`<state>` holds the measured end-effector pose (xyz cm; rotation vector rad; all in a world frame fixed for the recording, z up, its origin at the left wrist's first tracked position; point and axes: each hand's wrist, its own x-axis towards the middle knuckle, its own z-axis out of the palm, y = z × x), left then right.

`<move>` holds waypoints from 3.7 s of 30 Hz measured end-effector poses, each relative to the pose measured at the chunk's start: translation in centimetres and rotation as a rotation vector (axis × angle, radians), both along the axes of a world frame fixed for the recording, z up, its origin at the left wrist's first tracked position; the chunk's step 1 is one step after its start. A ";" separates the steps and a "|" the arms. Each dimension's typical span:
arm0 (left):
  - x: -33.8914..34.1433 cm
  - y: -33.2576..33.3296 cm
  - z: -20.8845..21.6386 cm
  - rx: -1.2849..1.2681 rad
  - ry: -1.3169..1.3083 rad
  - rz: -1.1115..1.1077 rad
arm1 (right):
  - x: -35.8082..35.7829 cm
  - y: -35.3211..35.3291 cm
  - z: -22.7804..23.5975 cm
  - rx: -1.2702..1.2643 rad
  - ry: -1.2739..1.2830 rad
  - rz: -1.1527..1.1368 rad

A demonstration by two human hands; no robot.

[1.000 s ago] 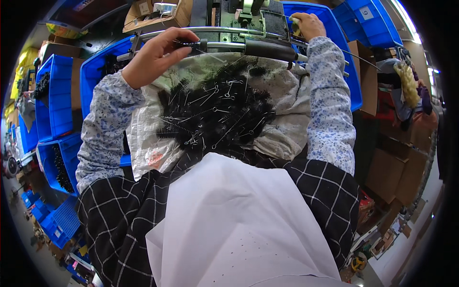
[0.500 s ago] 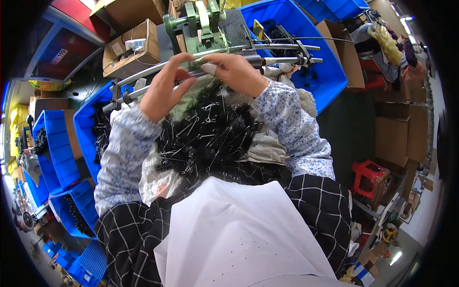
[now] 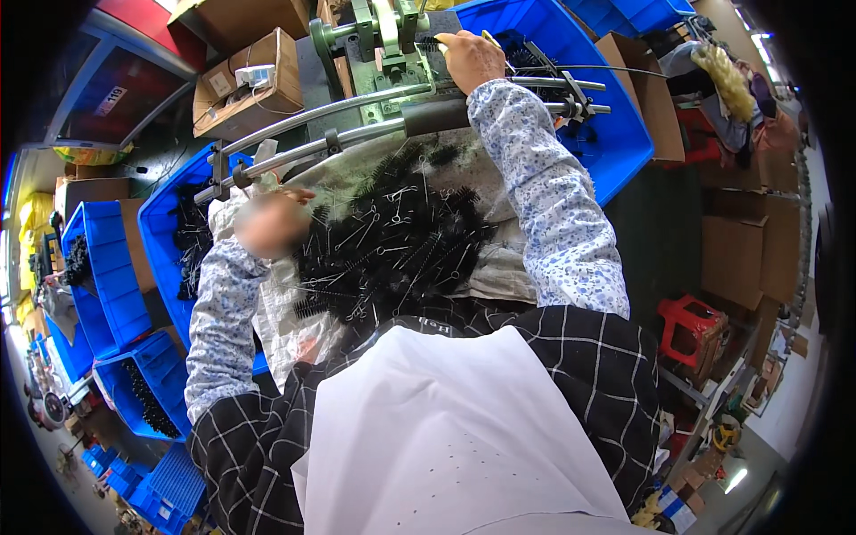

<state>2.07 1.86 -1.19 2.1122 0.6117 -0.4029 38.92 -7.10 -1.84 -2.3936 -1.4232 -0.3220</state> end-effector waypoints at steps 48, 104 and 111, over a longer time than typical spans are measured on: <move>0.5 0.1 6.6 -0.194 -0.787 0.450 | 1.9 0.1 -0.1 -0.097 0.146 0.013; -5.3 -4.4 -6.5 -0.245 -0.029 0.507 | 0.3 0.4 -0.3 0.008 -0.012 0.113; -5.5 -4.4 -8.5 -0.243 -0.103 0.551 | 0.1 0.7 0.5 0.109 -0.033 0.187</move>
